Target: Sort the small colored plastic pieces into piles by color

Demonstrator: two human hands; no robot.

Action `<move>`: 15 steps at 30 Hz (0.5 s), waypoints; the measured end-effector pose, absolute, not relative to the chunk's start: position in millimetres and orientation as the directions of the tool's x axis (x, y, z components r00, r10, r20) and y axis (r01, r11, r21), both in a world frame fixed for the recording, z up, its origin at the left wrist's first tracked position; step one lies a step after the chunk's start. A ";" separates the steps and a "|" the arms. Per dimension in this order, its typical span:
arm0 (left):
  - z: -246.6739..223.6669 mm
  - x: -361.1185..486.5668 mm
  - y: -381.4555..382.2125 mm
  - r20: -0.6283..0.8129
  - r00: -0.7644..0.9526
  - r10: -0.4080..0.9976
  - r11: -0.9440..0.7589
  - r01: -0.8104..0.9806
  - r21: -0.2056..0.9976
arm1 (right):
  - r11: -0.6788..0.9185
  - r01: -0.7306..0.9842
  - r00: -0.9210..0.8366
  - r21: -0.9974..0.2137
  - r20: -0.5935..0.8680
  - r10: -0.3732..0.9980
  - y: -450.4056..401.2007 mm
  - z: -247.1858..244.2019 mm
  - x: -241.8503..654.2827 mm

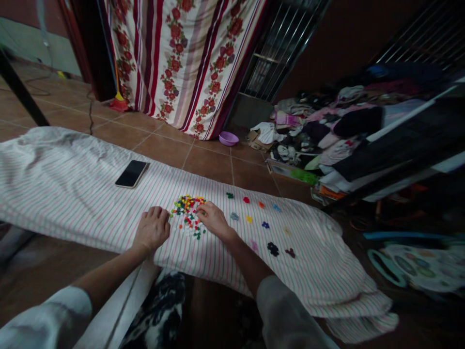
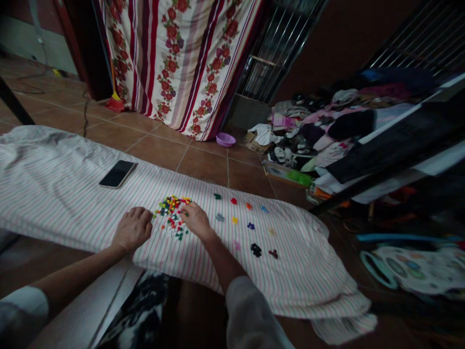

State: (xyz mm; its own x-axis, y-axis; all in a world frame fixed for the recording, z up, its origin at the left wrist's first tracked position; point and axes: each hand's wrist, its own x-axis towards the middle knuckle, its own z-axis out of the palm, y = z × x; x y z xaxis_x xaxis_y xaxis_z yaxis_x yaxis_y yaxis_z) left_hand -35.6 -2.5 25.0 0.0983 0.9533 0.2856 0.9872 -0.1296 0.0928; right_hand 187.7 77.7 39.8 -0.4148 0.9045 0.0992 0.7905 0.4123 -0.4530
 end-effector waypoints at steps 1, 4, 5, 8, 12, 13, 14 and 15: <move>24.7 -35.8 -2.6 0.286 0.099 0.953 -0.130 0.987 0.093 | 0.403 0.807 -0.409 -0.433 0.082 0.909 75.0 39.1 184.8; 23.9 -36.2 -2.6 0.290 0.099 0.952 -0.131 0.987 0.092 | 0.343 0.858 -0.356 -0.383 0.039 0.934 69.4 38.0 178.1; 23.7 -36.2 -2.5 0.291 0.099 0.951 -0.130 0.987 0.091 | 0.322 0.871 -0.337 -0.372 0.026 0.941 68.4 38.2 176.0; 23.4 -35.9 -2.2 0.295 0.102 0.950 -0.133 0.987 0.089 | 0.265 0.899 -0.287 -0.349 -0.010 0.958 67.8 40.8 168.7; 24.3 -35.5 -2.2 0.289 0.098 0.952 -0.131 0.987 0.095 | 0.220 0.919 -0.244 -0.328 -0.034 0.969 70.9 42.8 160.3; 24.6 -35.5 -2.3 0.287 0.097 0.953 -0.129 0.987 0.096 | 0.219 0.918 -0.242 -0.332 -0.029 0.970 71.7 42.1 159.2; 24.8 -35.5 -2.3 0.285 0.097 0.954 -0.129 0.987 0.097 | 0.222 0.914 -0.243 -0.340 -0.020 0.970 72.2 40.9 158.8; 24.9 -35.5 -2.4 0.283 0.097 0.954 -0.128 0.987 0.096 | 0.229 0.908 -0.246 -0.351 -0.005 0.969 72.5 39.2 158.8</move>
State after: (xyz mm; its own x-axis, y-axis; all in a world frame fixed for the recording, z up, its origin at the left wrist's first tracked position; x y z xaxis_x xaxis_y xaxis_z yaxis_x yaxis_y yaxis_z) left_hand -35.5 -2.4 24.9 0.0965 0.9543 0.2829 0.9871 -0.1283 0.0962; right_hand 158.8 72.5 39.2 -0.2458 0.9693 -0.0046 0.9079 0.2286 -0.3513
